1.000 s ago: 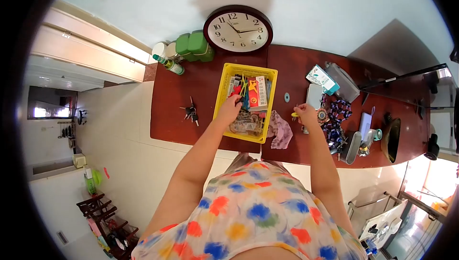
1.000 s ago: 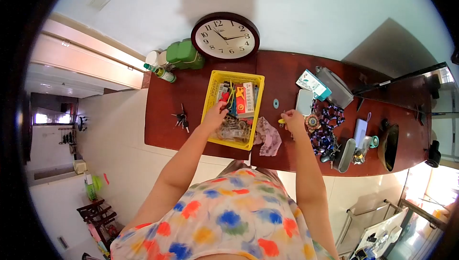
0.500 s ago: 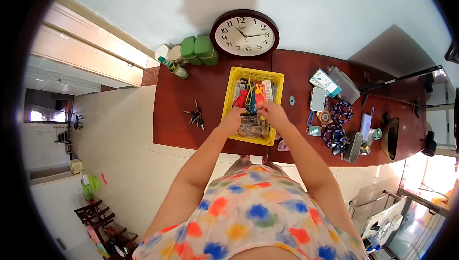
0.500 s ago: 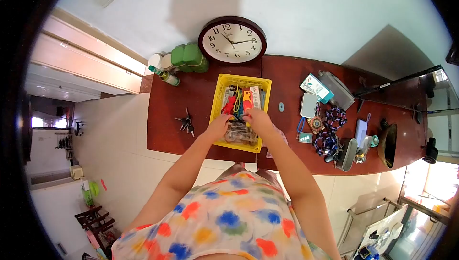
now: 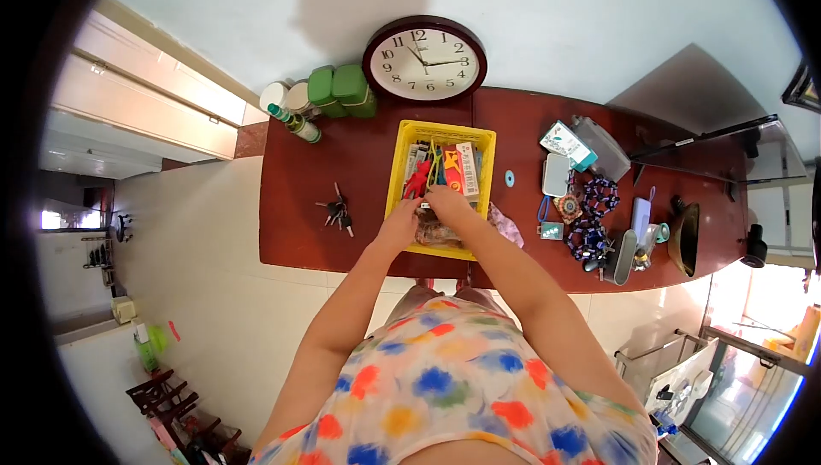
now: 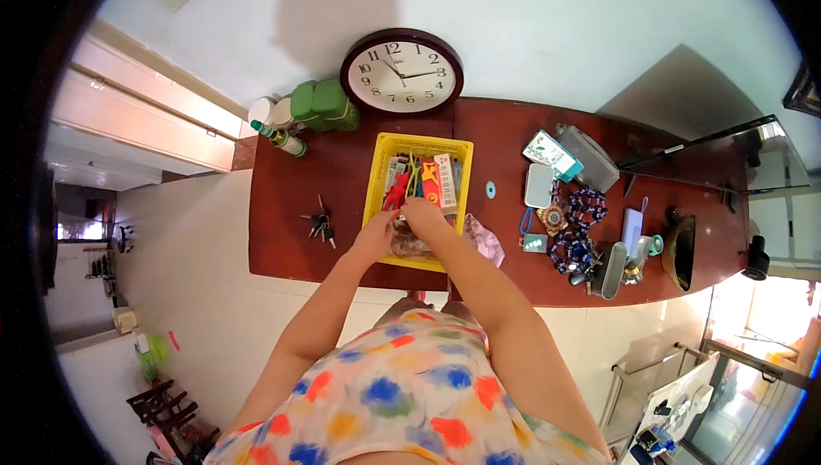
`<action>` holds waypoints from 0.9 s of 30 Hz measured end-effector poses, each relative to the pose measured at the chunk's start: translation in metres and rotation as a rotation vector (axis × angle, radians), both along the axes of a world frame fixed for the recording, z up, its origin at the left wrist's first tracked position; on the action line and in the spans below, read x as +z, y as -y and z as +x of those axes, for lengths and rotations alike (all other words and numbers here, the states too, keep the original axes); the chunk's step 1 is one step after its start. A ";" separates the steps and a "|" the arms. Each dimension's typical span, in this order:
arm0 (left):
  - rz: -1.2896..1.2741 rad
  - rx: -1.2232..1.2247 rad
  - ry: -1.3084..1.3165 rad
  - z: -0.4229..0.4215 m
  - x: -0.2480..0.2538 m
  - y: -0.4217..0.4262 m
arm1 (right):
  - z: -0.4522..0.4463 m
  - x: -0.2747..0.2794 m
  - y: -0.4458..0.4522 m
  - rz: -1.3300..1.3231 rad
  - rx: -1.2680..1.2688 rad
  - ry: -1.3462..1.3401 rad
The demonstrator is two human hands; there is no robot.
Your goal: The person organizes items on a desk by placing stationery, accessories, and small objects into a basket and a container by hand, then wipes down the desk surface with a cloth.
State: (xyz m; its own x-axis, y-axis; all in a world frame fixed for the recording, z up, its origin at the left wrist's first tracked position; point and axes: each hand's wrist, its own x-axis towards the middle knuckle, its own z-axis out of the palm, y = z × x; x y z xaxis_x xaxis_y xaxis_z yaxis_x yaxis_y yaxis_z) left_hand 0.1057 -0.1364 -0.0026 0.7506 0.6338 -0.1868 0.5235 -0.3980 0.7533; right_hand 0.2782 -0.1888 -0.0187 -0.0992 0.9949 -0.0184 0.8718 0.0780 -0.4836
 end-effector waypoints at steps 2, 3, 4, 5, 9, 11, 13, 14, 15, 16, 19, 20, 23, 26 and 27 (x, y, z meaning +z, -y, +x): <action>0.043 -0.005 0.030 0.005 -0.006 0.000 | 0.003 0.005 0.010 0.074 -0.033 -0.062; 0.073 -0.010 0.039 0.010 -0.001 0.000 | 0.005 0.008 0.014 0.117 -0.048 -0.083; 0.105 -0.015 0.046 0.015 0.005 0.000 | 0.007 0.010 0.018 0.162 -0.062 -0.105; 0.148 -0.017 0.063 0.021 0.010 0.003 | 0.012 0.011 0.023 0.200 -0.077 -0.150; 0.185 -0.019 0.125 0.060 0.040 0.014 | 0.038 0.041 0.065 0.324 -0.325 -0.273; 0.142 -0.044 0.182 0.086 0.061 0.023 | 0.063 0.035 0.090 0.331 -0.490 -0.256; 0.129 -0.106 0.231 0.112 0.065 0.031 | 0.090 0.027 0.118 0.327 -0.651 -0.231; 0.134 -0.148 0.240 0.125 0.063 0.036 | 0.103 0.020 0.132 0.319 -0.730 -0.216; 0.141 -0.189 0.250 0.138 0.060 0.041 | 0.116 0.011 0.145 0.282 -0.800 -0.201; 0.145 -0.228 0.259 0.149 0.055 0.047 | 0.128 0.002 0.156 0.242 -0.868 -0.187; 0.150 -0.290 0.156 0.182 0.023 0.061 | 0.163 -0.020 0.173 0.109 -0.987 -0.094; 0.154 -0.305 0.116 0.191 0.013 0.064 | 0.172 -0.027 0.174 0.069 -1.012 -0.108; 0.328 -0.291 0.015 0.219 -0.025 0.066 | 0.187 -0.024 0.164 -0.045 -1.046 -0.110; 0.412 -0.263 -0.206 0.243 -0.034 0.067 | 0.195 -0.021 0.156 -0.015 -1.062 -0.073; 0.415 -0.235 -0.259 0.250 -0.039 0.067 | 0.199 -0.022 0.155 -0.015 -1.055 -0.015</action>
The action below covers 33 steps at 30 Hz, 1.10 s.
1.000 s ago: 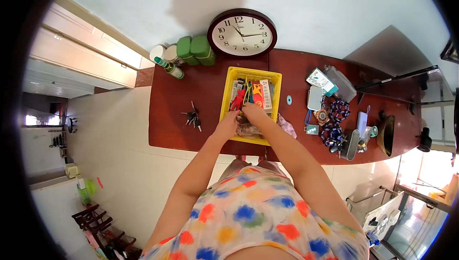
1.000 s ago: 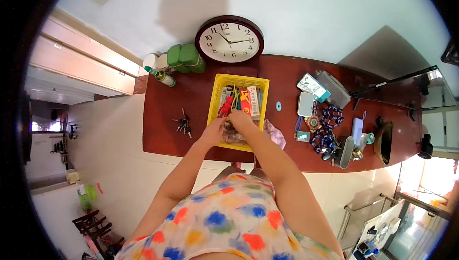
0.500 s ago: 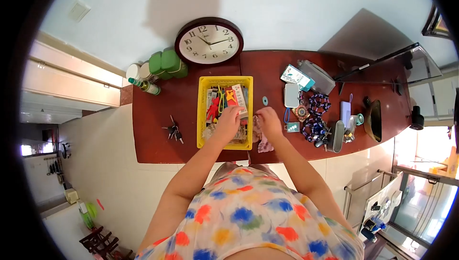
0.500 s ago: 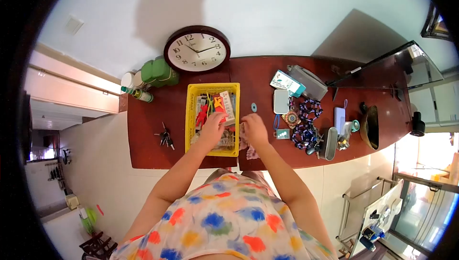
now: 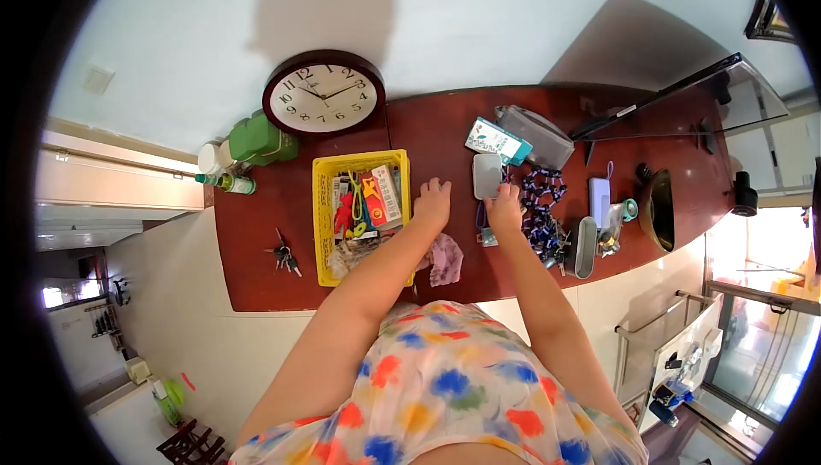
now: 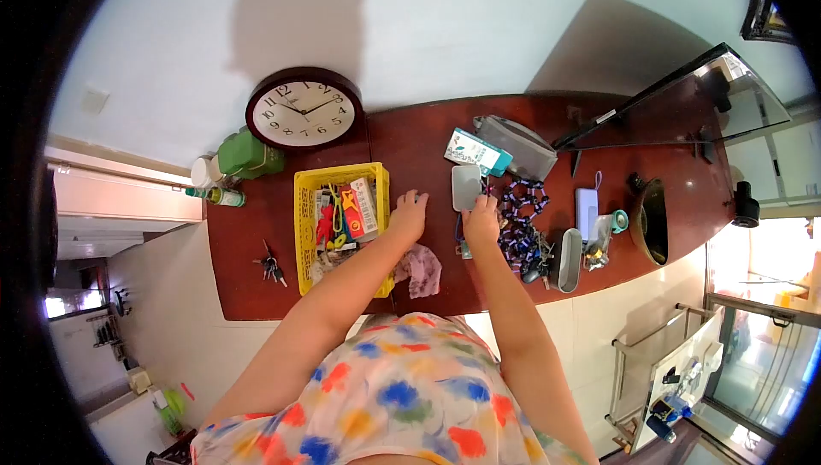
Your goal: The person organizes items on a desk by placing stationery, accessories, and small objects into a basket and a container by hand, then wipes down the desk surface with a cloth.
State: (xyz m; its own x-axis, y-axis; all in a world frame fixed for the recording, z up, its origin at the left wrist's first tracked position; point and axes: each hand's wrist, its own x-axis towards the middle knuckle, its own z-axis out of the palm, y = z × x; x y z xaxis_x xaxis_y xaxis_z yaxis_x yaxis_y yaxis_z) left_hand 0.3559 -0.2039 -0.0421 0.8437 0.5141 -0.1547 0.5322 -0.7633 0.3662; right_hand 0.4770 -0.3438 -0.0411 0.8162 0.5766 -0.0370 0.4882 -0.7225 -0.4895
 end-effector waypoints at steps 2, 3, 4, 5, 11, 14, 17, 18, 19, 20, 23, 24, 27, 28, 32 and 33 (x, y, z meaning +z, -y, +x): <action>0.046 0.052 -0.073 0.008 -0.010 -0.002 | 0.006 -0.002 -0.002 -0.047 -0.038 -0.045; 0.022 0.058 -0.091 0.010 -0.009 -0.004 | 0.009 -0.001 -0.004 -0.071 -0.056 -0.068; -0.004 0.064 -0.109 0.011 -0.009 -0.006 | 0.012 0.000 -0.005 -0.078 -0.058 -0.092; -0.030 0.072 -0.129 0.012 -0.008 -0.007 | 0.015 0.001 -0.006 -0.106 -0.065 -0.101; -0.063 0.077 -0.085 0.004 -0.020 -0.003 | 0.020 0.004 -0.023 -0.150 -0.072 -0.146; -0.162 0.058 -0.104 -0.004 -0.015 0.003 | 0.017 0.005 -0.025 -0.098 -0.072 -0.128; -0.224 0.061 -0.054 -0.014 -0.011 0.010 | 0.013 0.000 -0.026 -0.083 -0.069 -0.118; -0.236 0.066 -0.025 -0.016 -0.008 0.011 | 0.012 0.000 -0.026 -0.097 -0.067 -0.125; -0.254 0.073 0.012 -0.019 -0.005 0.012 | 0.011 -0.001 -0.027 -0.111 -0.067 -0.133; -0.273 0.077 0.049 -0.022 -0.002 0.014 | 0.009 -0.001 -0.026 -0.105 -0.046 -0.104; -0.308 0.080 0.136 -0.029 0.018 0.016 | 0.002 0.001 -0.026 -0.087 0.008 -0.068; -0.315 0.078 0.162 -0.031 0.025 0.016 | -0.001 0.000 -0.027 -0.081 0.021 -0.089; -0.378 0.104 0.216 -0.038 0.044 0.013 | -0.006 -0.002 -0.030 -0.004 0.005 -0.188; -0.380 0.113 0.230 -0.042 0.056 0.011 | -0.008 -0.004 -0.028 0.027 -0.010 -0.229; -0.528 0.251 0.408 -0.070 0.092 -0.002 | -0.002 -0.046 -0.012 0.316 -0.042 -0.412; -0.531 0.307 0.413 -0.081 0.091 -0.008 | -0.010 -0.020 -0.011 0.401 -0.165 -0.666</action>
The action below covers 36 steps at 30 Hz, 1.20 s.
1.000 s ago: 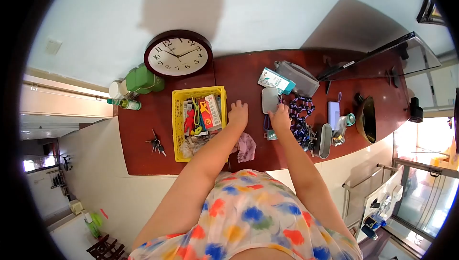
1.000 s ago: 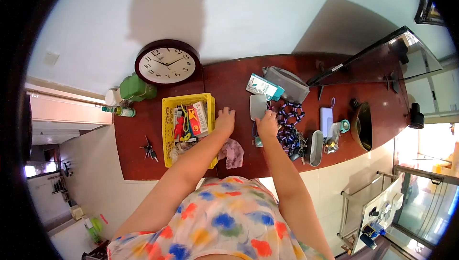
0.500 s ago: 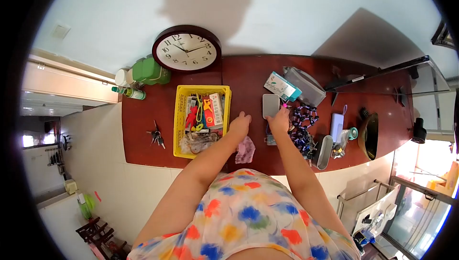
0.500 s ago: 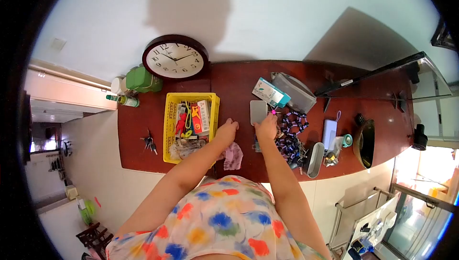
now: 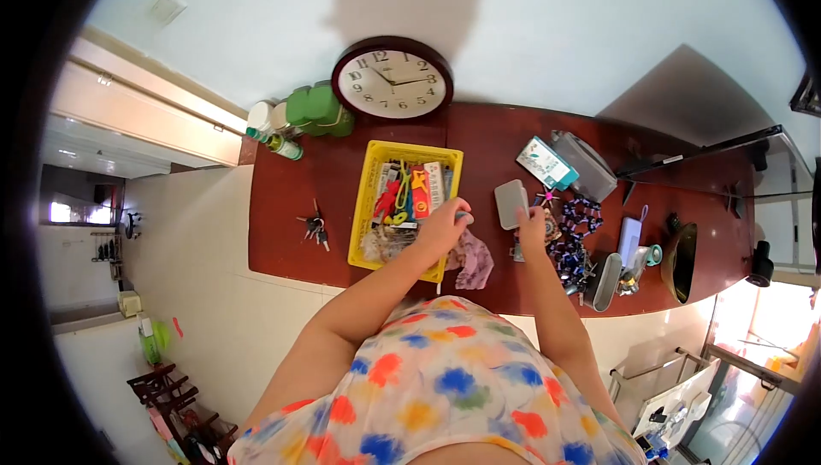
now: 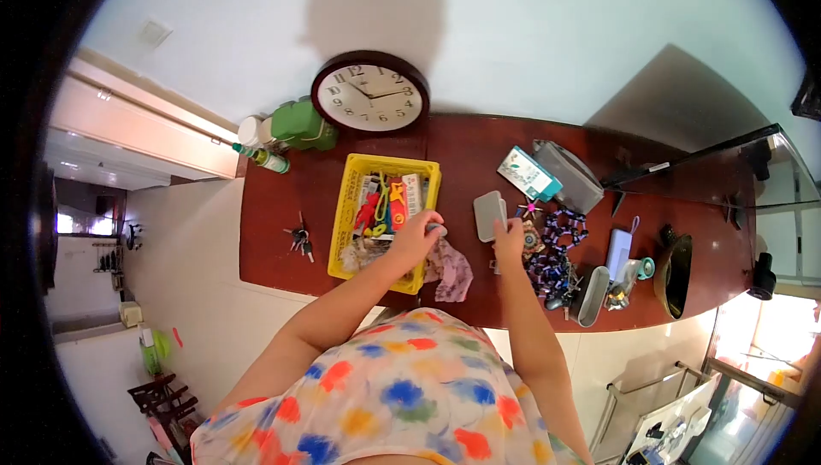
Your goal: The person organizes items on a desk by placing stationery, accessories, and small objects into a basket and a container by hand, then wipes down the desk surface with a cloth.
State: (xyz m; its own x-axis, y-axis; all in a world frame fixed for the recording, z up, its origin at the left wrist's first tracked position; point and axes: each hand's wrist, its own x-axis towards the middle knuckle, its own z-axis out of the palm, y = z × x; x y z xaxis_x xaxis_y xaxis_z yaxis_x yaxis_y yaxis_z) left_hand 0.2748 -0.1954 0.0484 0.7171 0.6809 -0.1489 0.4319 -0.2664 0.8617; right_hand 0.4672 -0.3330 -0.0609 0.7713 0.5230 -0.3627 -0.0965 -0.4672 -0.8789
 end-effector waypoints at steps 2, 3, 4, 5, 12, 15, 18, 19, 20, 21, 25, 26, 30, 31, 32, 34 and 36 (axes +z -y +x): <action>-0.026 0.100 -0.011 -0.027 -0.009 -0.021 | -0.014 0.010 0.001 0.133 -0.092 -0.164; 0.048 0.150 -0.085 -0.042 -0.013 -0.033 | -0.024 0.038 0.001 0.188 -0.145 -0.262; 0.043 0.175 -0.105 -0.059 -0.017 -0.046 | -0.032 0.058 0.000 0.241 -0.200 -0.358; 0.038 0.198 -0.123 -0.076 -0.021 -0.059 | -0.037 0.064 0.000 0.248 -0.198 -0.395; -0.088 0.174 -0.123 -0.137 -0.055 -0.103 | -0.096 0.114 -0.034 0.290 -0.085 -0.363; -0.107 0.145 -0.050 -0.145 -0.066 -0.103 | -0.131 0.131 -0.067 0.243 0.067 -0.393; -0.224 0.123 -0.038 -0.155 -0.055 -0.102 | -0.154 0.116 -0.101 0.137 0.184 -0.363; -0.239 0.121 -0.058 -0.159 -0.044 -0.102 | -0.160 0.110 -0.113 0.096 0.219 -0.347; -0.248 0.114 -0.046 -0.163 -0.039 -0.103 | -0.165 0.104 -0.125 0.039 0.276 -0.239; -0.256 0.107 -0.035 -0.167 -0.035 -0.105 | -0.171 0.103 -0.136 -0.017 0.333 -0.131; -0.192 0.057 -0.017 -0.182 -0.026 -0.118 | -0.193 0.091 -0.168 -0.028 0.507 0.588; -0.183 0.055 0.004 -0.185 -0.026 -0.120 | -0.198 0.096 -0.175 -0.029 0.521 0.701; -0.180 0.076 0.033 -0.195 -0.028 -0.125 | -0.212 0.090 -0.192 -0.227 0.713 0.737; -0.185 0.090 0.028 -0.198 -0.028 -0.125 | -0.214 0.078 -0.197 -0.251 0.745 0.730; -0.188 0.089 0.017 -0.201 -0.028 -0.125 | -0.216 0.073 -0.198 -0.261 0.735 0.741; -0.194 0.091 -0.005 -0.207 -0.026 -0.125 | -0.223 0.074 -0.202 -0.277 0.718 0.763; -0.153 0.098 -0.010 -0.212 -0.026 -0.124 | -0.220 0.060 -0.205 -0.240 0.713 0.801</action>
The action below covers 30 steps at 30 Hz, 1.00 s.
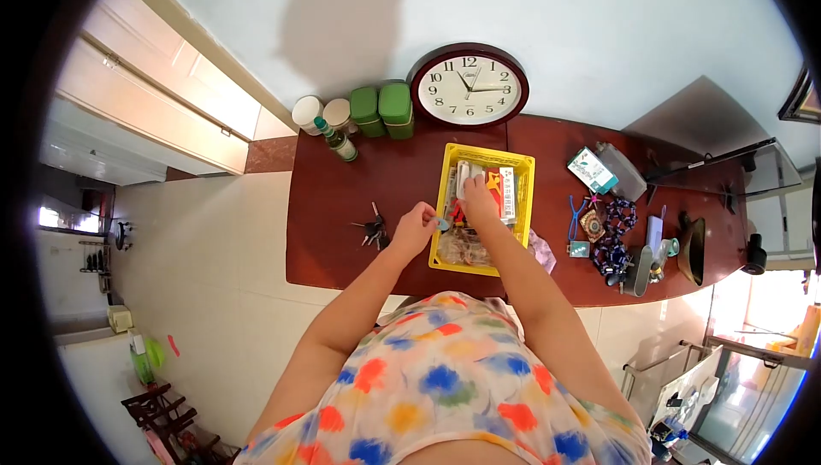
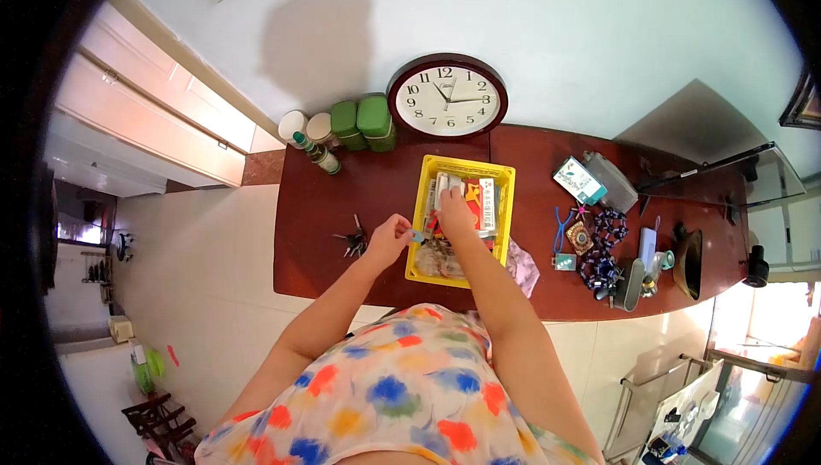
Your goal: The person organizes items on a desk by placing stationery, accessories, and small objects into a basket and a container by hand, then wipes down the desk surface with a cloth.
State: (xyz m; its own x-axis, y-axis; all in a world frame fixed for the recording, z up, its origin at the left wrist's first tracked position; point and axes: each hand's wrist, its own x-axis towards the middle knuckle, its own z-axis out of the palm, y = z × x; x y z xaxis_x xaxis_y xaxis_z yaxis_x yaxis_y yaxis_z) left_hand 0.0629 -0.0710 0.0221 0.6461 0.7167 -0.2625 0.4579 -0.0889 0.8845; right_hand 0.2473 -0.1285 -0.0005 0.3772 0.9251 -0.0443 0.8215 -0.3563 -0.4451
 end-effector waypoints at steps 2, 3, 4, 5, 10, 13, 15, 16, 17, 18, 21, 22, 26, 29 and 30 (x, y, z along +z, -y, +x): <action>0.037 -0.009 -0.008 -0.001 0.001 0.000 | 0.008 -0.006 0.004 0.084 0.097 0.060; 0.052 -0.023 -0.014 0.000 0.006 0.000 | 0.010 -0.001 0.005 0.002 0.096 0.036; 0.067 -0.040 -0.020 0.001 0.009 0.001 | 0.013 -0.003 0.009 0.066 0.115 -0.020; 0.066 -0.054 -0.015 0.005 0.009 0.001 | 0.017 -0.007 0.014 0.129 0.130 -0.076; 0.117 -0.183 0.023 0.039 0.003 0.005 | 0.026 0.000 0.043 0.226 -0.009 -0.314; 0.182 -0.224 -0.005 0.061 0.002 0.006 | 0.030 0.010 0.072 0.257 -0.135 -0.406; 0.189 -0.262 0.008 0.076 -0.013 0.005 | 0.033 0.002 0.092 0.239 -0.204 -0.488; 0.191 -0.285 0.017 0.083 -0.016 0.007 | 0.030 0.009 0.103 0.231 -0.239 -0.513; 0.299 -0.316 0.056 0.088 -0.018 0.009 | 0.029 0.016 0.111 0.221 -0.221 -0.445; 0.336 -0.345 0.043 0.094 -0.031 0.011 | 0.029 0.023 0.120 0.206 -0.206 -0.376; 0.472 -0.501 -0.090 0.104 -0.030 0.020 | 0.030 0.028 0.152 0.205 -0.236 -0.371; 0.461 -0.532 -0.159 0.103 -0.030 0.024 | 0.030 0.028 0.159 0.218 -0.250 -0.408; 0.415 -0.466 -0.165 0.103 -0.024 0.039 | 0.037 0.024 0.190 0.324 -0.370 -0.292; 0.561 -0.440 -0.075 0.113 -0.004 0.053 | 0.049 0.024 0.218 0.312 -0.443 -0.308; 0.599 -0.424 -0.059 0.119 0.003 0.058 | 0.055 0.024 0.228 0.306 -0.462 -0.312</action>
